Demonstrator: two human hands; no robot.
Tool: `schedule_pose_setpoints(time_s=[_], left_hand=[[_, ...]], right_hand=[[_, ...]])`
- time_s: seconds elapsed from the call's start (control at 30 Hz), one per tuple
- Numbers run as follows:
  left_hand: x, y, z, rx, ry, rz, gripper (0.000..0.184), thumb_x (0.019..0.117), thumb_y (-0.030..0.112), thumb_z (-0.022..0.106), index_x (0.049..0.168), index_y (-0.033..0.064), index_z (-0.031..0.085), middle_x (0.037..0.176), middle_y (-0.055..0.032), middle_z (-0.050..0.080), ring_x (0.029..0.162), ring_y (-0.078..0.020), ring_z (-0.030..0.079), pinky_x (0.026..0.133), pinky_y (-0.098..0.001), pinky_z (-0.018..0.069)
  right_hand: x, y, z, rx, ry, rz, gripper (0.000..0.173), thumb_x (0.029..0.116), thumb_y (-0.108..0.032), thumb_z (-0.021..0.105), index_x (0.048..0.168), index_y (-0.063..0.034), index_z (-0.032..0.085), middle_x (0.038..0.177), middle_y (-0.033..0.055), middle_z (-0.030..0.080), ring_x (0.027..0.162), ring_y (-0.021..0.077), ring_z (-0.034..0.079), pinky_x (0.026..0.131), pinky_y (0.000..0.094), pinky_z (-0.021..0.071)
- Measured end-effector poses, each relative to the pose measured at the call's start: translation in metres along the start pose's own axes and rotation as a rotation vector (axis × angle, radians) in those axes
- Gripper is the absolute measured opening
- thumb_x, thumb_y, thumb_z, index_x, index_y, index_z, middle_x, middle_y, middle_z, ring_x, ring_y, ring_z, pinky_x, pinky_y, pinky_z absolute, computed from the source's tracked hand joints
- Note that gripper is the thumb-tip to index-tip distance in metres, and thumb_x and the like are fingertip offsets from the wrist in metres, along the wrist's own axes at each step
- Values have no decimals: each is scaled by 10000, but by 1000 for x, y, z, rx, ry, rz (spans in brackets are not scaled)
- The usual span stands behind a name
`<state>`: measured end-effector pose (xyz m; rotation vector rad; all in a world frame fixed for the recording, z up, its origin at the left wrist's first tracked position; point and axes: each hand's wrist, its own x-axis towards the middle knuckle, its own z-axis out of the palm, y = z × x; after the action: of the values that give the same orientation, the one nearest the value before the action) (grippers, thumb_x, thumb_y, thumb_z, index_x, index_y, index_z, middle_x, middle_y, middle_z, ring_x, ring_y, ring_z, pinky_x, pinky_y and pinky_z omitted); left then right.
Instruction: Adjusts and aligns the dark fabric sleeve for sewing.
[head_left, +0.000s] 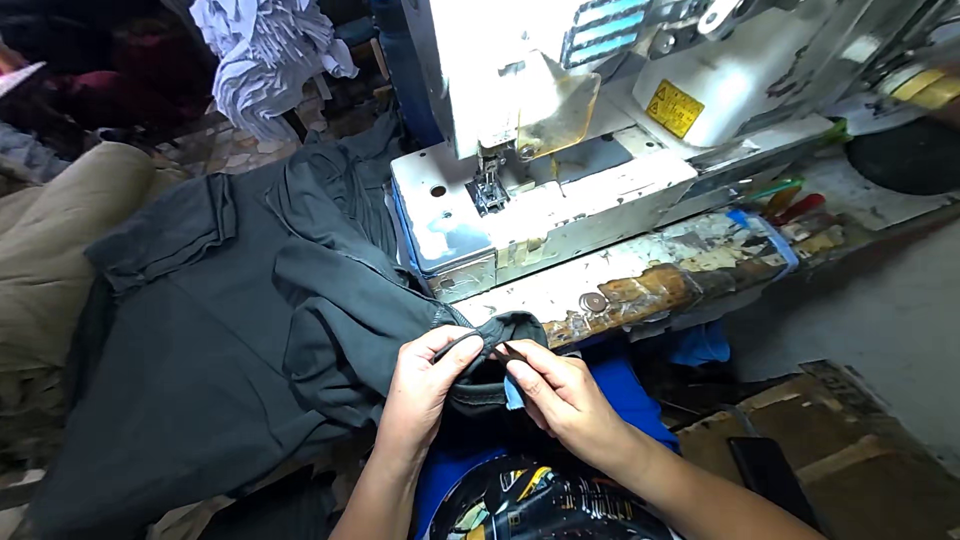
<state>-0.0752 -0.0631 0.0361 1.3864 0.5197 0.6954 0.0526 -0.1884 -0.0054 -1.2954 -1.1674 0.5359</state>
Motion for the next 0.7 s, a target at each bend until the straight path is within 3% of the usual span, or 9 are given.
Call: schedule_pose_setpoints(time_s=[0.3, 0.4, 0.5, 0.7], left_hand=[[0, -2, -2, 37, -13, 14, 125, 945, 40, 633, 905, 42, 751, 824, -2, 731, 774, -42, 689, 745, -207, 578], [-1, -6, -3, 88, -48, 31, 120, 950, 51, 636, 904, 46, 747, 832, 19, 719, 768, -21, 671, 733, -195, 569], [-1, -7, -3, 86, -32, 22, 120, 950, 59, 640, 898, 53, 747, 823, 22, 714, 759, -19, 666, 725, -194, 565], [0, -4, -3, 22, -12, 8, 127, 947, 41, 634, 896, 43, 750, 831, 10, 722, 768, -27, 671, 739, -198, 566]], right_hand=[[1, 1, 1, -17, -2, -1, 301, 1096, -176, 437, 1169, 1, 669, 742, -14, 595, 516, -32, 471, 481, 128, 427], [2, -4, -3, 62, -76, -187, 291, 1099, -155, 434, 1083, 30, 658, 837, 37, 660, 596, -41, 519, 544, 107, 444], [3, -11, -7, 98, -103, -322, 288, 1107, -163, 427, 1076, 38, 630, 856, 65, 650, 646, -34, 538, 600, 97, 458], [2, 1, -7, -38, -26, -97, 289, 1092, -166, 447, 1067, 6, 679, 758, -8, 611, 543, -53, 475, 499, 104, 414]])
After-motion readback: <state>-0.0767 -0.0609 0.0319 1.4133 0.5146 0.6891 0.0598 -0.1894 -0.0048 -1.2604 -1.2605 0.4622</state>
